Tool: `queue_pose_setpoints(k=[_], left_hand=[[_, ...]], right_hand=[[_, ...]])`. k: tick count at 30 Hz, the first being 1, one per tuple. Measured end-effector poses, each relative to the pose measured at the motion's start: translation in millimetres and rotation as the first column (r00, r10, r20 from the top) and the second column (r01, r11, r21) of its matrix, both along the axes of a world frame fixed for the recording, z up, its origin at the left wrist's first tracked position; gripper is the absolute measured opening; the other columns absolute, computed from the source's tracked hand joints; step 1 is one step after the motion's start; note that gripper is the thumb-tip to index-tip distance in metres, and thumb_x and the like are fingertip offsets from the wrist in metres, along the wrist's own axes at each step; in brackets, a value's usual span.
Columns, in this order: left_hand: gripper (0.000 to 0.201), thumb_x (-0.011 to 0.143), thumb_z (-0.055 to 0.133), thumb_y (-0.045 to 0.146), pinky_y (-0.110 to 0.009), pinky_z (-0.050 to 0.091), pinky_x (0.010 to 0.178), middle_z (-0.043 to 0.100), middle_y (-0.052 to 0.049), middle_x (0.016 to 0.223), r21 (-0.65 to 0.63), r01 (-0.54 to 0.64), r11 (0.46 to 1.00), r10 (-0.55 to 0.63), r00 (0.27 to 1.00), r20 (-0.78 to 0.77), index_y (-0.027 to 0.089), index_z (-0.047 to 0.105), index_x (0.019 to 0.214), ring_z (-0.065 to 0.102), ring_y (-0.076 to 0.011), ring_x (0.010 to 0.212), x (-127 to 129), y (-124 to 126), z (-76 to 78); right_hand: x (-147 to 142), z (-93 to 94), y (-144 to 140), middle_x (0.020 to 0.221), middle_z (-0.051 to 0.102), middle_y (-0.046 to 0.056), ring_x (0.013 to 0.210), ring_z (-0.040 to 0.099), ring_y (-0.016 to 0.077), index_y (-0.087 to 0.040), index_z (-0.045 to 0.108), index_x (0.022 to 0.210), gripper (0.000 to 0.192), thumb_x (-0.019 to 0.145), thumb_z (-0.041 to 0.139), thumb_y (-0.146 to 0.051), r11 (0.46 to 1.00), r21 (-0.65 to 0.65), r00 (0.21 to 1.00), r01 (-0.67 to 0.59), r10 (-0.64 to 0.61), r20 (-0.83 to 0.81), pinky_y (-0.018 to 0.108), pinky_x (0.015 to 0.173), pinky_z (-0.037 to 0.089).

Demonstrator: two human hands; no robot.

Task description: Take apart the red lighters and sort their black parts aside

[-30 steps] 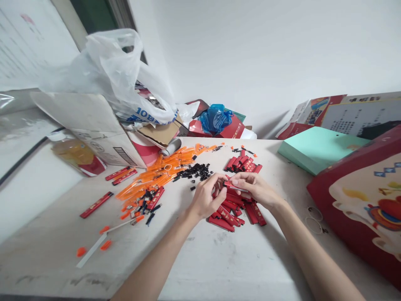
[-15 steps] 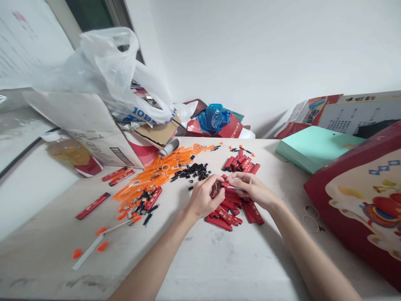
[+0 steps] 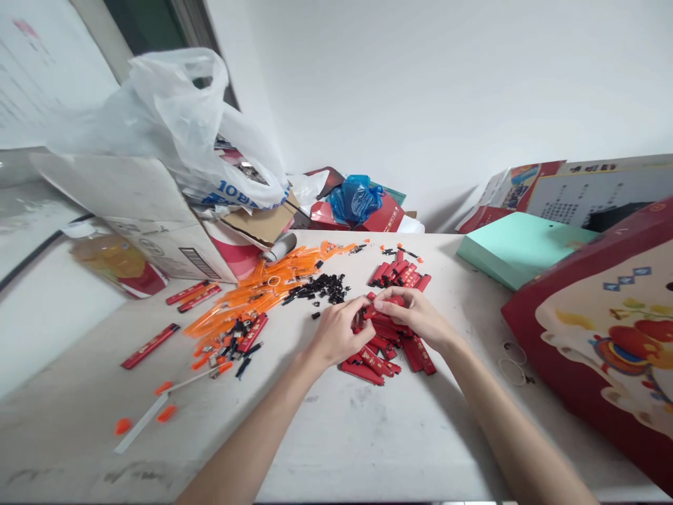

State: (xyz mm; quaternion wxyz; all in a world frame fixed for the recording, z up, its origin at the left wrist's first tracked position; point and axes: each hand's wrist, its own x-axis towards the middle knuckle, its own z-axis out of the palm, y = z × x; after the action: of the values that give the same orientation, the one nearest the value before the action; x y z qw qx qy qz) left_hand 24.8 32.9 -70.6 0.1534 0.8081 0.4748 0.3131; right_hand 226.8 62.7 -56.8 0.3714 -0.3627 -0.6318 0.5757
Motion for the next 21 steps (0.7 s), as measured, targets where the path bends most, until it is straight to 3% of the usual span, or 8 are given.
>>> queue_pose_setpoints(k=[4,9,14,21], left_hand=[[0.008,0.088,0.05,0.02,-0.028,0.042,0.067,0.065,0.001,0.079,-0.019,-0.048,0.999,0.047,0.998,-0.05,0.022,0.056,0.094,0.063,-0.0181,0.072,0.6,1.6,-2.3],[0.013,0.092,0.046,0.024,-0.031,0.045,0.07,0.071,-0.003,0.086,-0.025,-0.082,0.996,0.08,0.993,-0.088,0.022,0.057,0.1,0.067,-0.022,0.079,0.9,2.3,-5.0],[0.022,0.092,0.044,0.023,-0.034,0.048,0.072,0.073,-0.006,0.088,-0.034,-0.129,0.991,0.124,0.985,-0.121,0.02,0.058,0.109,0.069,-0.026,0.081,2.1,0.4,-8.2],[0.036,0.093,0.038,0.018,-0.04,0.051,0.087,0.073,-0.012,0.109,-0.049,-0.107,0.993,0.108,0.994,0.013,0.016,0.057,0.124,0.069,-0.0283,0.097,5.7,-2.2,-10.5]], right_hand=[[-3.6,-2.0,-1.8,0.101,0.072,0.004,0.086,0.062,0.0189,-0.022,0.073,0.096,0.031,0.085,0.074,-0.051,0.998,0.062,1.0,0.025,-0.025,0.005,0.033,0.079,0.048],[-8.3,-3.8,-5.6,0.093,0.071,0.005,0.082,0.062,0.0196,-0.022,0.073,0.102,0.034,0.089,0.07,-0.053,0.995,0.051,0.997,0.083,-0.083,-0.004,0.034,0.076,0.049],[-15.9,-1.4,-11.5,0.101,0.073,0.006,0.093,0.063,0.0217,-0.023,0.073,0.099,0.031,0.092,0.065,-0.052,0.984,0.125,0.991,0.13,-0.125,-0.048,0.036,0.086,0.049],[-28.4,0.3,-21.2,0.086,0.069,0.004,0.074,0.059,0.0185,-0.022,0.073,0.1,0.033,0.093,0.064,-0.053,0.968,0.164,0.98,0.19,-0.176,-0.097,0.032,0.069,0.047]])
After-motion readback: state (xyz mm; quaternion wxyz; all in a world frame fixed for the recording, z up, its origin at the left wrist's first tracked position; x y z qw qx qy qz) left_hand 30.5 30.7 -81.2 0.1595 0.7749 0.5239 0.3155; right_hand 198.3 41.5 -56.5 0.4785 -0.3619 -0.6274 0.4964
